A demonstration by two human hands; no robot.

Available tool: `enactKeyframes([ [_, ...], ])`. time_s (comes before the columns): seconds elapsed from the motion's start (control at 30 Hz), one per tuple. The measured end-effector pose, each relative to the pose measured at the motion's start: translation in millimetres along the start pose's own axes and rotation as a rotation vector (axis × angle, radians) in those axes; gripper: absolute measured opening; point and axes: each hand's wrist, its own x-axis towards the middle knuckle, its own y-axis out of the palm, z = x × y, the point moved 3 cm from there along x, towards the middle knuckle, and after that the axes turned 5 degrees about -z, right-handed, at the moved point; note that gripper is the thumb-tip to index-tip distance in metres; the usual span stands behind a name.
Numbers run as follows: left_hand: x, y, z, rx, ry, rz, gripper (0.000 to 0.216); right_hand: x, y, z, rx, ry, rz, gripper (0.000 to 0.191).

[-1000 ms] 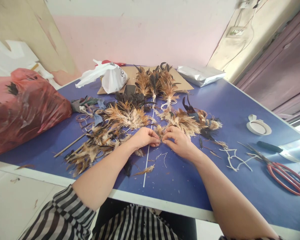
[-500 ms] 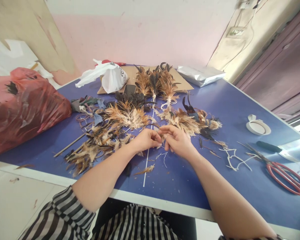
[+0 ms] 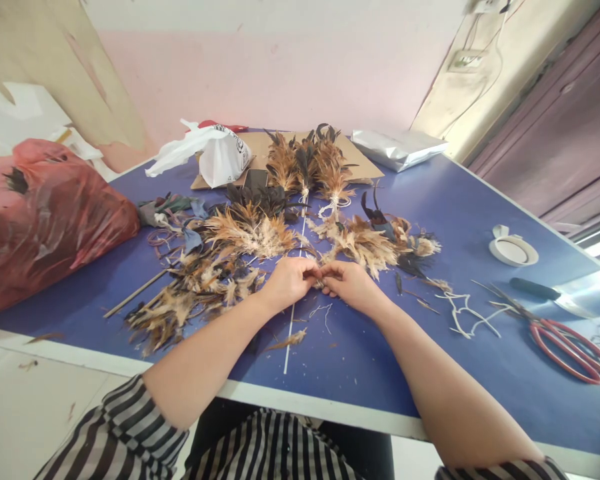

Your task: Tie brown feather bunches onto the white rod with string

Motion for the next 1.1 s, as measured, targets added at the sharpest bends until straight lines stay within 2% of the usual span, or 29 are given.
enactKeyframes([
  [0.3, -2, 4, -1, 0.059, 0.07, -0.075, 0.013, 1, -2, 1, 0.094, 0.09, 0.019, 0.019],
  [0.63, -3, 5, -2, 0.022, 0.075, -0.089, 0.013, 1, -4, 2, 0.106, 0.14, 0.036, 0.012],
  [0.9, -2, 5, 2, -0.062, 0.005, -0.129, 0.007, -1, -2, 3, 0.064, 0.13, 0.032, 0.008],
  [1.1, 0, 3, 9, -0.167, -0.08, -0.166, 0.011, 0, -4, 0, 0.029, 0.156, -0.019, 0.008],
])
